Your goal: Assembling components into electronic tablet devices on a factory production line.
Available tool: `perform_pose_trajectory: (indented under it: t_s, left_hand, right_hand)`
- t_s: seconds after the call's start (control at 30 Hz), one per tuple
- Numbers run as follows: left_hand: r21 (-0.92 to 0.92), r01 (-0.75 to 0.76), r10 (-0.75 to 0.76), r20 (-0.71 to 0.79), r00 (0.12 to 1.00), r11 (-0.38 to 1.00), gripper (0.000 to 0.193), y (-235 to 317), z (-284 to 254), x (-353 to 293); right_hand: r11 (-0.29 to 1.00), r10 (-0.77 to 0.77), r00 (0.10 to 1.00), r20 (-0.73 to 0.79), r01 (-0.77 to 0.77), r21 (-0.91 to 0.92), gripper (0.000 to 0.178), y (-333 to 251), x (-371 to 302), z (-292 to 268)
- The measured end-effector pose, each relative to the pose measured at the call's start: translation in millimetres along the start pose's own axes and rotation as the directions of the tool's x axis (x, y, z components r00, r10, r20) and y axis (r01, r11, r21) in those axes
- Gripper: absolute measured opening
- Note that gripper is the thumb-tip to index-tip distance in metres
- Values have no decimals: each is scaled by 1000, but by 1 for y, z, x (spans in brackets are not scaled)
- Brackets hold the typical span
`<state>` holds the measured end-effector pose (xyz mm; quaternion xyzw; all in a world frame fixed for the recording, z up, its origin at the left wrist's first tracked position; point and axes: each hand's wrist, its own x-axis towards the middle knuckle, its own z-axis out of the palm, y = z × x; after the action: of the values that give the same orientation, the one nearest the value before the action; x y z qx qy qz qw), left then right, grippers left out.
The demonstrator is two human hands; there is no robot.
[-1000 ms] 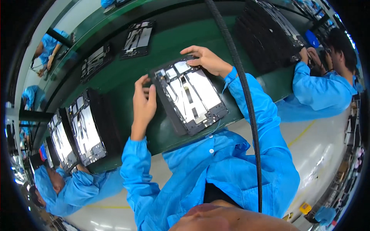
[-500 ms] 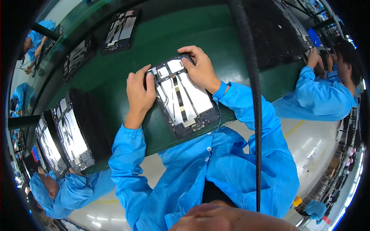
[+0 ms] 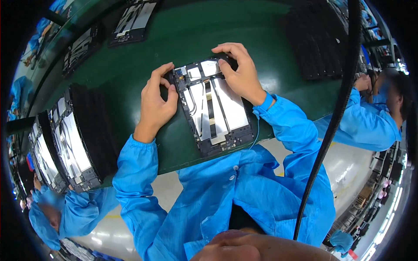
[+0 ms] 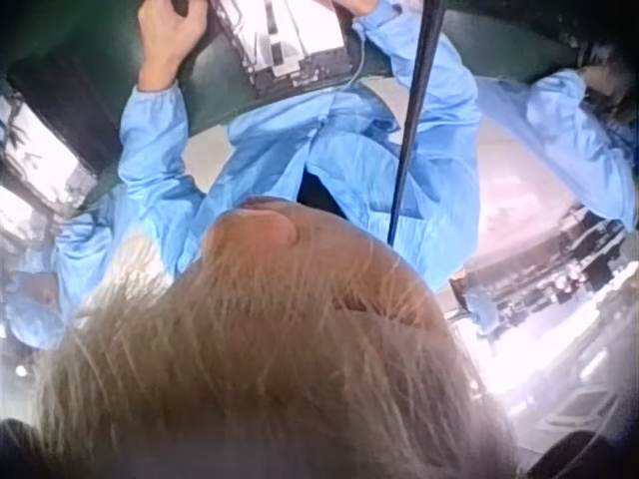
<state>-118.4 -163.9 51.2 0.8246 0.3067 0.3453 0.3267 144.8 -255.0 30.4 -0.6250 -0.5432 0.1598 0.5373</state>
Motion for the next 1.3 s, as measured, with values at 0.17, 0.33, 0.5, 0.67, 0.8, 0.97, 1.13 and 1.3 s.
perform_pose_trajectory:
  t_s: [0.17,0.33,0.5,0.67,0.8,0.97,1.13,1.3]
  left_hand:
    - [-10,14,-15,-50,999,1000,45,0,-6,-6]
    - [107,-104,108,-36,993,989,19,-5,-14,-9]
    - [87,-147,149,-22,989,985,21,2,-16,-7]
    - [97,-145,143,24,989,985,27,0,-22,-14]
    - [66,-198,194,60,979,978,29,6,-19,-4]
    - [117,-225,206,152,967,967,30,-13,-13,-14]
    - [78,-402,393,110,913,912,30,-33,-17,-8]
    - [51,-415,411,76,909,908,27,-19,3,-3]
  right_hand:
    - [912,-221,952,213,279,-299,17,-3,16,-28]
    - [903,-273,870,410,379,-203,20,-11,18,-34]
    - [897,-266,858,440,387,-214,21,-11,20,-37]
    - [901,-257,858,446,379,-211,19,-12,22,-33]
    - [892,-235,855,462,379,-247,18,-17,26,-44]
    - [797,-394,818,419,531,-288,24,-5,21,-37]
    - [626,-500,746,440,662,-412,32,4,16,2]
    - [569,-459,732,503,677,-467,42,28,20,9]
